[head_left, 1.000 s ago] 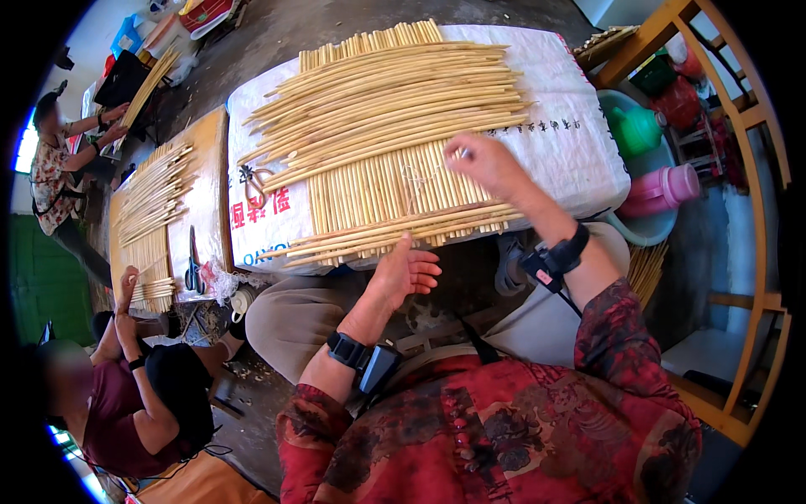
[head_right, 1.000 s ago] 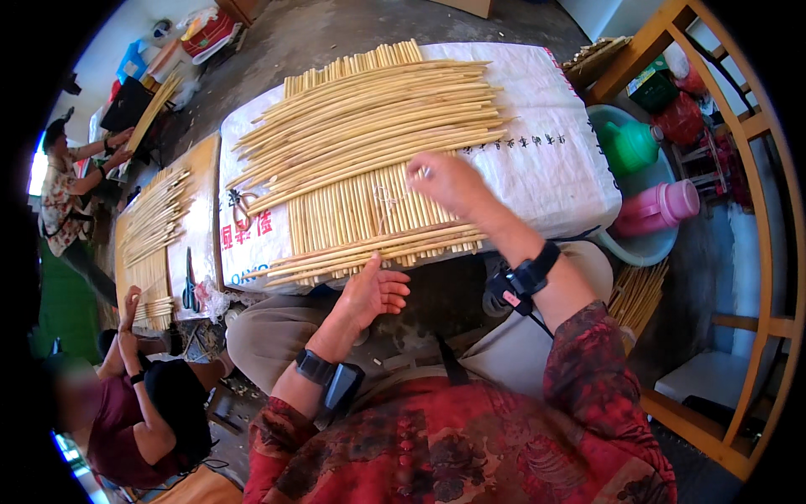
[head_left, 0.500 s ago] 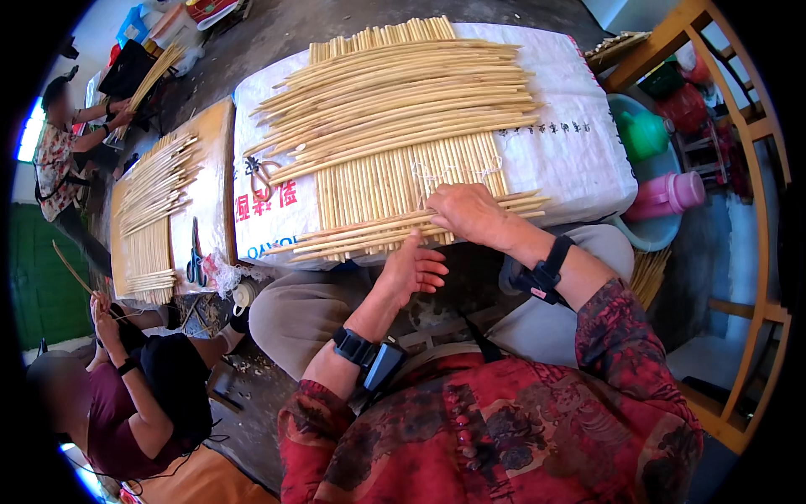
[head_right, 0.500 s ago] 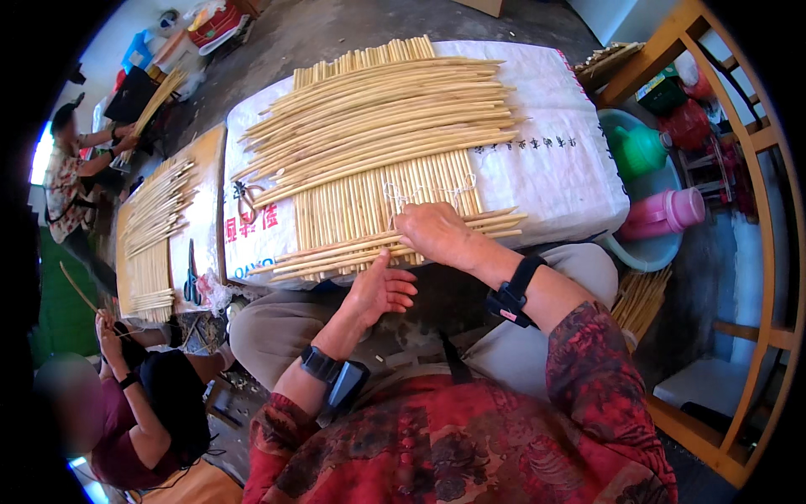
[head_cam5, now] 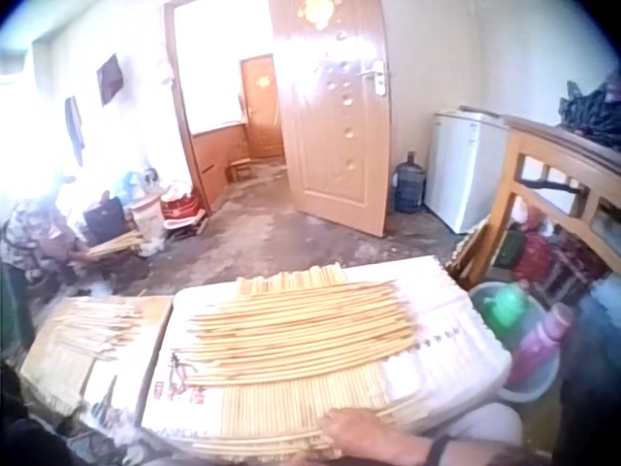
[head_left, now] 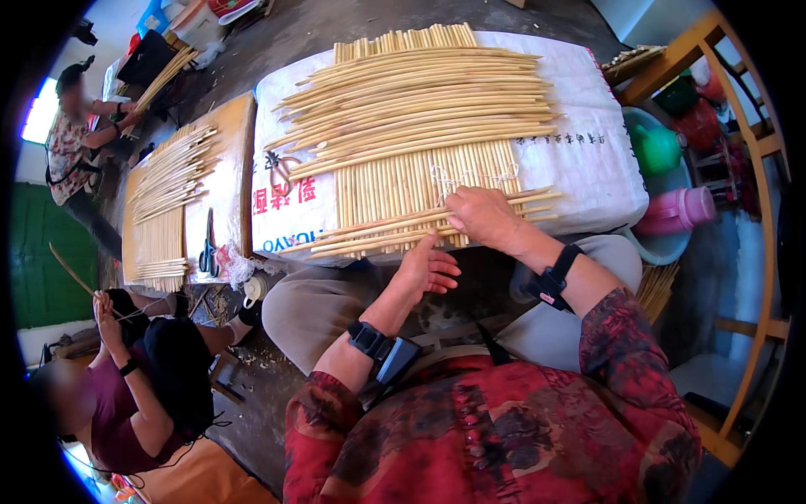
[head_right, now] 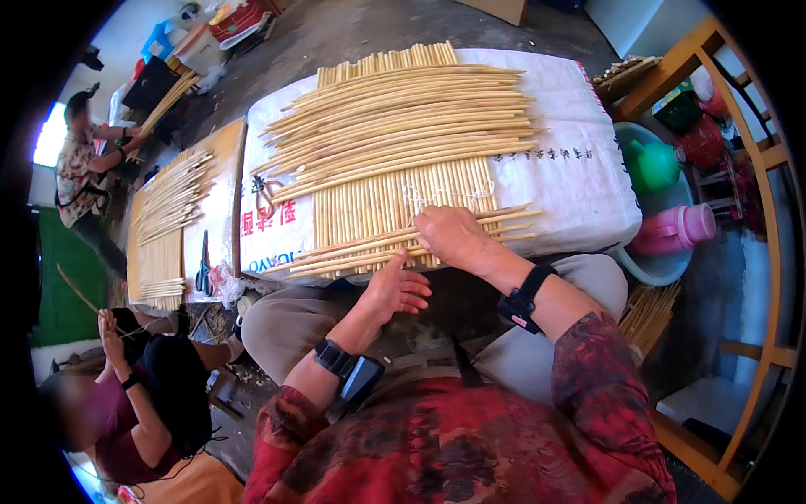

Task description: The person assembles long bamboo sticks by tying them together with white string, aligning them into a flat mat-like structure on a table.

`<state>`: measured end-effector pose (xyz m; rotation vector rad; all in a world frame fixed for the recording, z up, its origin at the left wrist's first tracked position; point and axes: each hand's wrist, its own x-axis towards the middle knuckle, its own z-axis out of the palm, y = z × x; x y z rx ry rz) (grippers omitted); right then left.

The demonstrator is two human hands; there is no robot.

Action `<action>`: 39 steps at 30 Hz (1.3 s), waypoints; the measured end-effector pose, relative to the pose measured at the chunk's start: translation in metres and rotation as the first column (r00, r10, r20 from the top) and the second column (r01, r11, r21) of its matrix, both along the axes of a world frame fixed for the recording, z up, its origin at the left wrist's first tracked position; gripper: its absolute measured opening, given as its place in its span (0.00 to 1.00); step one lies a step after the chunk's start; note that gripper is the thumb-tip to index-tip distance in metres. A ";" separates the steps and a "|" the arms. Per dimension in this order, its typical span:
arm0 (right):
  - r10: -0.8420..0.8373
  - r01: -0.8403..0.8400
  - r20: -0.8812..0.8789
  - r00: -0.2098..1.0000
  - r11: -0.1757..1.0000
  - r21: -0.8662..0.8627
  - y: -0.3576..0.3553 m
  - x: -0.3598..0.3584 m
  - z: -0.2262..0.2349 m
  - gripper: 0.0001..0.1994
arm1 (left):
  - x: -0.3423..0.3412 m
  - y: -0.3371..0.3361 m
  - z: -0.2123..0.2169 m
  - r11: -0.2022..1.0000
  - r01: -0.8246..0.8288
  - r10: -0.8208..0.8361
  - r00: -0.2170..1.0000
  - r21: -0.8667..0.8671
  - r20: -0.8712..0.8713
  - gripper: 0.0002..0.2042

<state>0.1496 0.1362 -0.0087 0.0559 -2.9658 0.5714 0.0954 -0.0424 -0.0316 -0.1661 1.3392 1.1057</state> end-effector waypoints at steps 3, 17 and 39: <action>-0.007 0.007 -0.006 1.000 1.000 -0.002 -0.001 -0.001 0.000 0.10 | 0.000 0.000 0.000 1.000 -0.011 0.011 1.000 -0.017 0.006 0.38; -0.074 0.073 0.030 0.997 0.997 0.031 -0.002 0.000 0.003 0.09 | 0.000 0.006 -0.002 0.999 -0.046 0.046 0.999 -0.014 0.009 0.39; -0.275 0.107 0.087 0.957 0.058 -0.993 0.065 -0.004 0.070 0.10 | -0.053 0.015 0.072 0.937 0.178 0.076 0.737 0.301 -0.671 0.10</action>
